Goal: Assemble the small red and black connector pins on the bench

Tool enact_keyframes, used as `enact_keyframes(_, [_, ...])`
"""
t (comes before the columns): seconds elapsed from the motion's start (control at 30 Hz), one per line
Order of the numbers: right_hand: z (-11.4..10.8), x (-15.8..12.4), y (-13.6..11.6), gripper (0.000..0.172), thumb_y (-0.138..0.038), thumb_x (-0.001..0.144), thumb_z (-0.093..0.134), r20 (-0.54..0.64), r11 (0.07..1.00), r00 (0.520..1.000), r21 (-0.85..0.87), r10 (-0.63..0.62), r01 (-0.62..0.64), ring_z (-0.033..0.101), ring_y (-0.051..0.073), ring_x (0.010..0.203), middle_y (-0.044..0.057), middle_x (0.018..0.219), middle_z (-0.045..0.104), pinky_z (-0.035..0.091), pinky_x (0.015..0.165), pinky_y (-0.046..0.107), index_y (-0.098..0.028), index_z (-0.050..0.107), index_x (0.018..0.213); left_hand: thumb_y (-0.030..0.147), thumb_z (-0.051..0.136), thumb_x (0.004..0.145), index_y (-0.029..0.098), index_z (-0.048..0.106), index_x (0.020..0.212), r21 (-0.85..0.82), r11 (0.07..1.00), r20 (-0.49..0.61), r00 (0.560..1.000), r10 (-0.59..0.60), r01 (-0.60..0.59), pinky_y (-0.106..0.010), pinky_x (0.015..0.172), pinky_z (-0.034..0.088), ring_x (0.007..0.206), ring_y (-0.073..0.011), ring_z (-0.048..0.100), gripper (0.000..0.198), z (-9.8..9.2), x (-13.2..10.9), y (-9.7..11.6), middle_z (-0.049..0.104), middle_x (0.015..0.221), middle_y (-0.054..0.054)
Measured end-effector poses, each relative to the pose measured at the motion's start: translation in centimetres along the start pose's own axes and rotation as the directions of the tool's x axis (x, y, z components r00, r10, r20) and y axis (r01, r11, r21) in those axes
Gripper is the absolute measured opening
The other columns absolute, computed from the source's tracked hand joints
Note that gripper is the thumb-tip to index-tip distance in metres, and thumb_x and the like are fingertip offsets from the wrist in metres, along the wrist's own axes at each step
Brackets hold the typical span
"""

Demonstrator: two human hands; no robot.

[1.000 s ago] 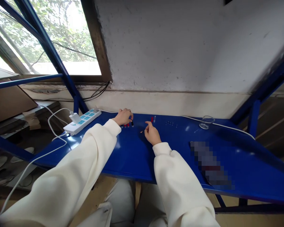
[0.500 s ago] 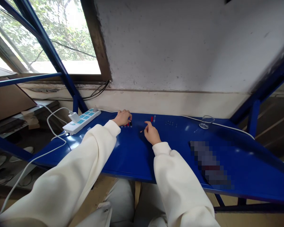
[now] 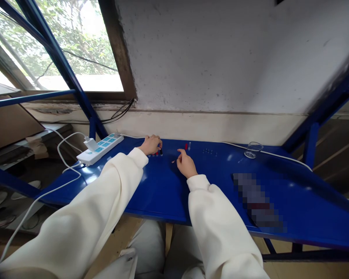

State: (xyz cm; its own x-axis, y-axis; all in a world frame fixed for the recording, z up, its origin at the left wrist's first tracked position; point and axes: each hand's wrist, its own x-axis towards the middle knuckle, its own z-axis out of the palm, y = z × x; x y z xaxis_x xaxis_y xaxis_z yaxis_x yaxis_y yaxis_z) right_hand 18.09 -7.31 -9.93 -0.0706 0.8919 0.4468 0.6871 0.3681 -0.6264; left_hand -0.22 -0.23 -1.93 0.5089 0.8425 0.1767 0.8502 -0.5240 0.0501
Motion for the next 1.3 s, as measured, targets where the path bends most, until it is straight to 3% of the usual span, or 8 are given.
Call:
enact_keyframes(0.53, [-0.3, 0.0, -0.4, 0.041, -0.012, 0.075, 0.038, 0.030, 0.996, 0.998, -0.071, 0.051, -0.049, 0.055, 0.013, 0.065, 0.001, 0.074, 0.060, 0.040, 0.062, 0.022, -0.016, 0.044, 0.115, 0.010, 0.057, 0.066, 0.015, 0.060, 0.071, 0.030, 1.000, 0.057, 0.998, -0.001, -0.001, -0.042, 0.083, 0.028, 0.095, -0.0233, 0.046, 0.009, -0.2, -0.1, 0.1, 0.058, 0.091, -0.007])
enact_keyframes(0.9, [-0.6, 0.1, -0.2, 0.027, -0.012, 0.075, 0.039, -0.006, 0.927, 0.982, -0.331, 0.187, -0.178, 0.055, 0.016, 0.087, 0.006, 0.093, 0.062, 0.039, 0.072, 0.024, -0.017, 0.061, 0.091, 0.017, 0.056, 0.072, 0.016, 0.060, 0.087, 0.048, 0.999, 0.046, 0.999, -0.009, 0.006, -0.042, 0.085, 0.029, 0.100, -0.0250, 0.046, 0.016, -0.7, -0.3, 0.5, 0.058, 0.099, -0.008])
enact_keyframes(1.1, [-0.9, 0.0, -0.5, 0.028, -0.016, 0.076, 0.040, -0.077, 0.837, 0.952, -0.460, 0.295, -0.296, 0.050, 0.022, 0.095, 0.009, 0.099, 0.059, 0.039, 0.075, 0.031, -0.015, 0.061, 0.095, 0.024, 0.044, 0.081, 0.019, 0.053, 0.107, -0.025, 0.991, -0.105, 0.986, 0.129, -0.132, -0.038, 0.086, 0.031, 0.104, -0.0221, 0.046, 0.028, -0.5, -0.7, 3.6, 0.056, 0.110, -0.007])
enact_keyframes(1.2, [-0.9, -0.1, -0.5, 0.033, -0.018, 0.076, 0.041, -0.101, 0.803, 0.936, -0.487, 0.338, -0.343, 0.046, 0.024, 0.102, 0.012, 0.108, 0.055, 0.038, 0.078, 0.034, -0.015, 0.058, 0.104, 0.022, 0.038, 0.082, 0.020, 0.044, 0.120, -0.056, 0.982, -0.095, 0.980, 0.176, -0.182, -0.037, 0.087, 0.032, 0.109, -0.0216, 0.043, 0.038, 1.2, -0.5, 5.8, 0.051, 0.118, -0.008])
enact_keyframes(1.3, [-0.9, -0.1, -0.3, 0.038, -0.018, 0.077, 0.040, -0.103, 0.797, 0.929, -0.485, 0.356, -0.360, 0.043, 0.025, 0.107, 0.013, 0.116, 0.051, 0.037, 0.081, 0.035, -0.014, 0.054, 0.112, 0.020, 0.037, 0.080, 0.020, 0.026, 0.133, -0.086, 0.989, -0.051, 0.992, 0.114, -0.118, -0.039, 0.088, 0.032, 0.112, -0.0238, 0.039, 0.053, 3.5, 0.0, 7.4, 0.043, 0.127, -0.010])
